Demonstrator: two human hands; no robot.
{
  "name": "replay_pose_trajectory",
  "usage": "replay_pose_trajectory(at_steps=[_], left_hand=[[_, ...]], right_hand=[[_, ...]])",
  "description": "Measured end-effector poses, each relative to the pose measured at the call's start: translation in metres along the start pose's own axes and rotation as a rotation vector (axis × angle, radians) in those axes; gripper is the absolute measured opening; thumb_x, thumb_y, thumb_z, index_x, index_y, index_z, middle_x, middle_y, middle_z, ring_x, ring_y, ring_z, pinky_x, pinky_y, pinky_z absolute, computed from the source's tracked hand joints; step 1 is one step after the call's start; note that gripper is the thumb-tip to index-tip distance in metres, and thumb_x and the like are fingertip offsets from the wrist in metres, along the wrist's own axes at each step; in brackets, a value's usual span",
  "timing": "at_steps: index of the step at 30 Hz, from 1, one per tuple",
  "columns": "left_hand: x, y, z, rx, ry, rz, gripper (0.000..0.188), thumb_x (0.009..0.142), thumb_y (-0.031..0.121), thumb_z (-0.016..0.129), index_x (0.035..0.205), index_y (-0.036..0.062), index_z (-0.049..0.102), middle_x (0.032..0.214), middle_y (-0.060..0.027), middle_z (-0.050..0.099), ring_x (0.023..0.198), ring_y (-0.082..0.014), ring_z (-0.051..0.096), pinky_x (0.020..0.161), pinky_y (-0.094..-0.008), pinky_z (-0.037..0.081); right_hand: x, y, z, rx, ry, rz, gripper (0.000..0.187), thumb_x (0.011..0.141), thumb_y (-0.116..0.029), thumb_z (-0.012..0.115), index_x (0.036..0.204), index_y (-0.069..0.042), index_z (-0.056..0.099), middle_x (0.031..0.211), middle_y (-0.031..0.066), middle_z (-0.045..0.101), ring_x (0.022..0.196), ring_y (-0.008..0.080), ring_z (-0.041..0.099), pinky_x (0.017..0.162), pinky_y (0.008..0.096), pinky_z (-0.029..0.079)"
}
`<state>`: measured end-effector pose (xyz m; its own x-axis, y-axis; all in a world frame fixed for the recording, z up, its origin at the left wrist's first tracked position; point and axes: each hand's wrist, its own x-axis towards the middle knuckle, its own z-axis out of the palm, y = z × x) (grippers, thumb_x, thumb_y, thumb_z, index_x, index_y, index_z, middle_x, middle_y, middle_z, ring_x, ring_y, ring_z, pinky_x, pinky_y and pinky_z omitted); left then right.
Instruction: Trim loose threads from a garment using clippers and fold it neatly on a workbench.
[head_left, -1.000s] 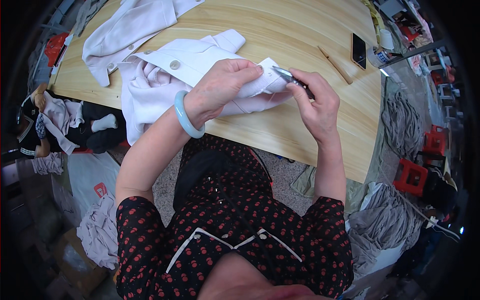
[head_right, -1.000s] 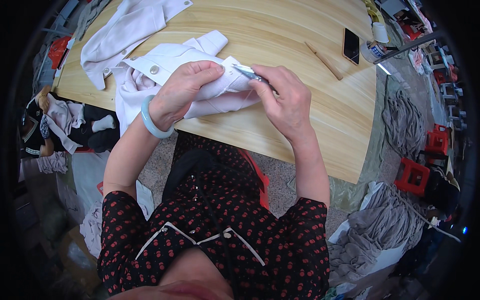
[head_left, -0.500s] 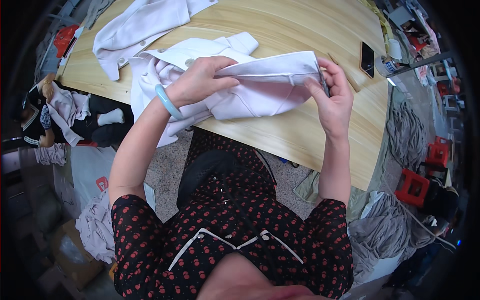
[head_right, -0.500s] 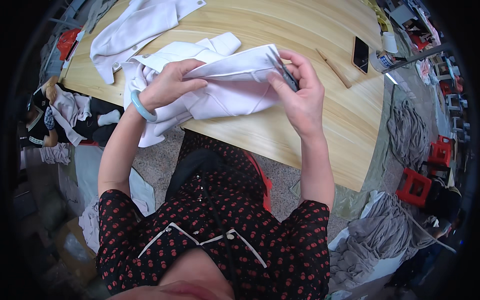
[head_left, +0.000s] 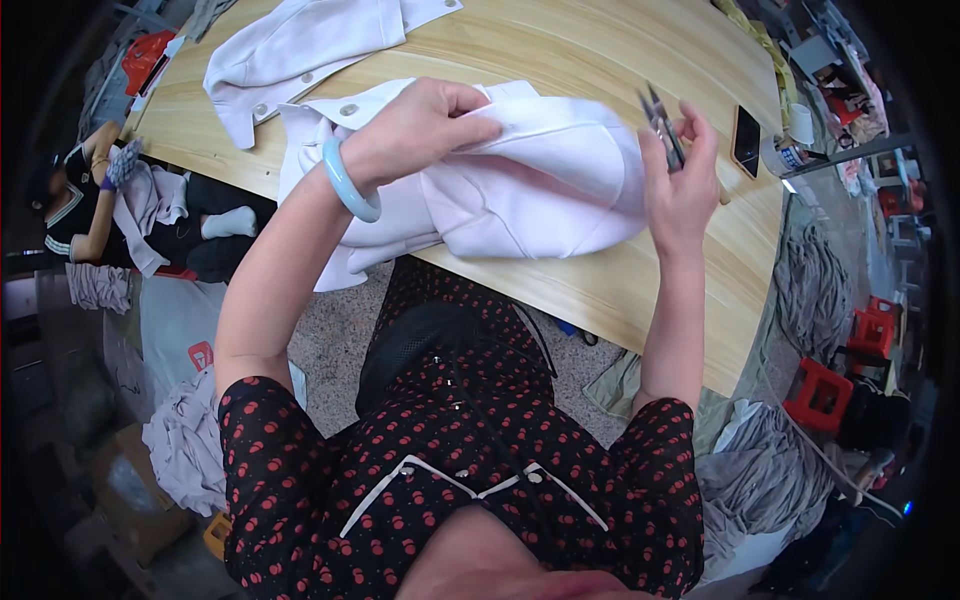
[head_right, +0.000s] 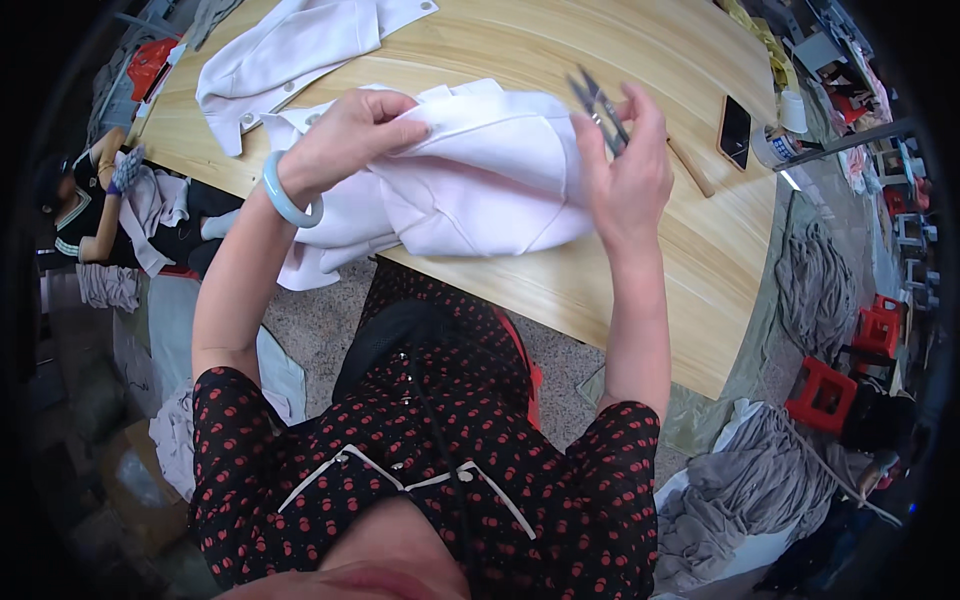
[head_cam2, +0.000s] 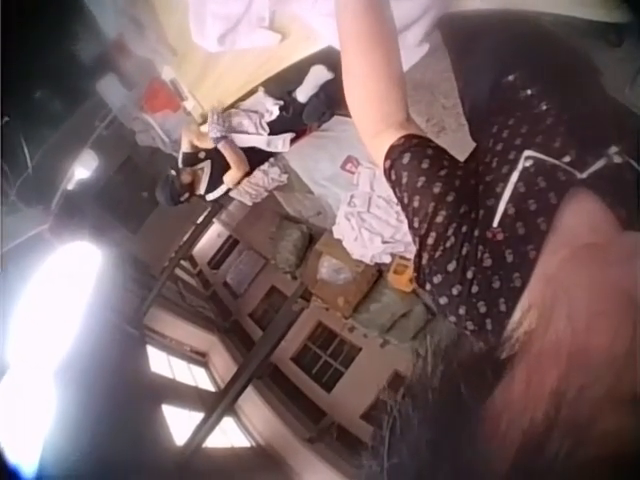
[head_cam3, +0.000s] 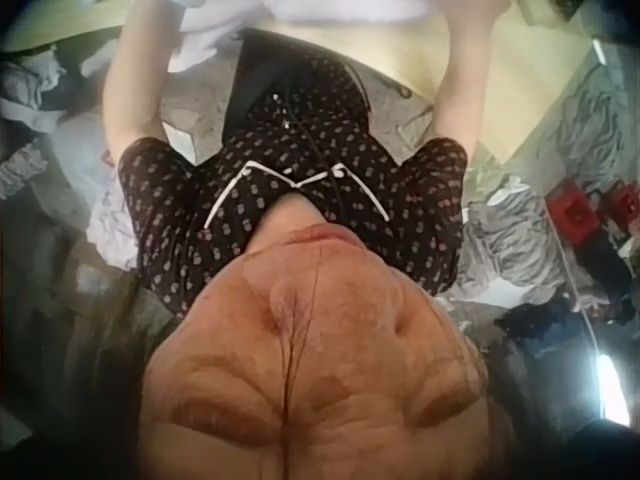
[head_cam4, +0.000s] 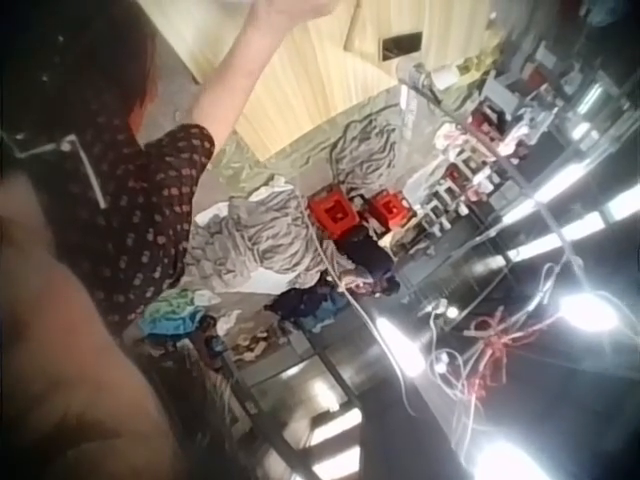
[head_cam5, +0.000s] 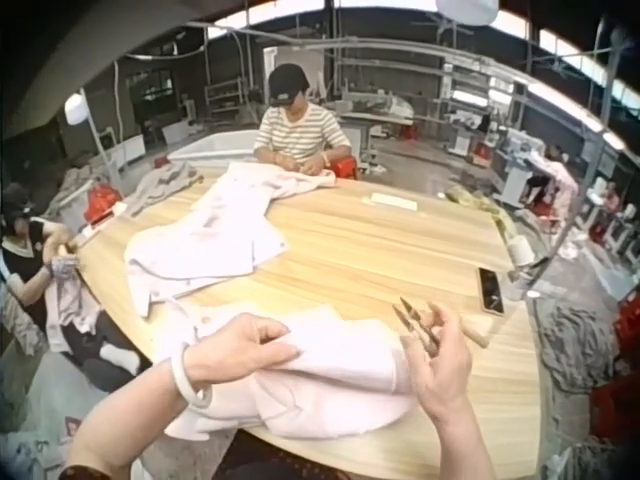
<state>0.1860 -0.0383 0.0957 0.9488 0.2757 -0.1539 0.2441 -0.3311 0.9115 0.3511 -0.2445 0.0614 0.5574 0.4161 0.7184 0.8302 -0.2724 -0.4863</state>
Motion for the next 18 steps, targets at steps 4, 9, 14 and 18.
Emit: replay_pose_trajectory(at_steps=[4, 9, 14, 18], left_hand=[[0.000, -0.001, 0.004, -0.235, 0.006, -0.105, 0.023, 0.089, 0.022, 0.061, 0.095, -0.0001, 0.065, 0.082, 0.0012, 0.062, 0.074, -0.0040, 0.054, 0.068, -0.0200, 0.044], [-0.002, -0.006, 0.021, -0.441, 0.013, -0.093, 0.022, 0.089, 0.020, 0.059, 0.095, -0.0005, 0.065, 0.084, -0.0022, 0.064, 0.073, -0.0061, 0.056, 0.069, -0.0213, 0.045], [-0.001, -0.011, 0.025, -0.481, -0.009, -0.069, 0.022, 0.091, 0.019, 0.057, 0.099, -0.0001, 0.064, 0.088, -0.0031, 0.064, 0.079, -0.0064, 0.056, 0.075, -0.0219, 0.045], [-0.002, -0.015, 0.029, -0.519, 0.001, -0.081, 0.023, 0.091, 0.019, 0.056, 0.100, -0.0003, 0.063, 0.090, -0.0038, 0.064, 0.080, -0.0073, 0.057, 0.077, -0.0223, 0.045]], right_hand=[[-0.018, -0.035, -0.006, 0.156, -0.230, -0.065, 0.027, 0.082, -0.012, 0.066, 0.107, -0.003, 0.059, 0.087, 0.0091, 0.061, 0.074, 0.0178, 0.060, 0.064, 0.0292, 0.048], [-0.026, -0.041, 0.012, 0.184, -0.350, -0.124, 0.028, 0.079, -0.011, 0.068, 0.104, -0.001, 0.059, 0.086, 0.0120, 0.061, 0.074, 0.0224, 0.062, 0.065, 0.0318, 0.049], [-0.027, -0.040, 0.016, 0.198, -0.378, -0.074, 0.027, 0.080, -0.013, 0.067, 0.103, -0.001, 0.059, 0.088, 0.0121, 0.062, 0.074, 0.0218, 0.062, 0.066, 0.0313, 0.049], [-0.027, -0.041, 0.017, 0.261, -0.432, 0.006, 0.025, 0.081, -0.013, 0.067, 0.102, -0.001, 0.060, 0.089, 0.0120, 0.063, 0.075, 0.0219, 0.062, 0.067, 0.0305, 0.049]])
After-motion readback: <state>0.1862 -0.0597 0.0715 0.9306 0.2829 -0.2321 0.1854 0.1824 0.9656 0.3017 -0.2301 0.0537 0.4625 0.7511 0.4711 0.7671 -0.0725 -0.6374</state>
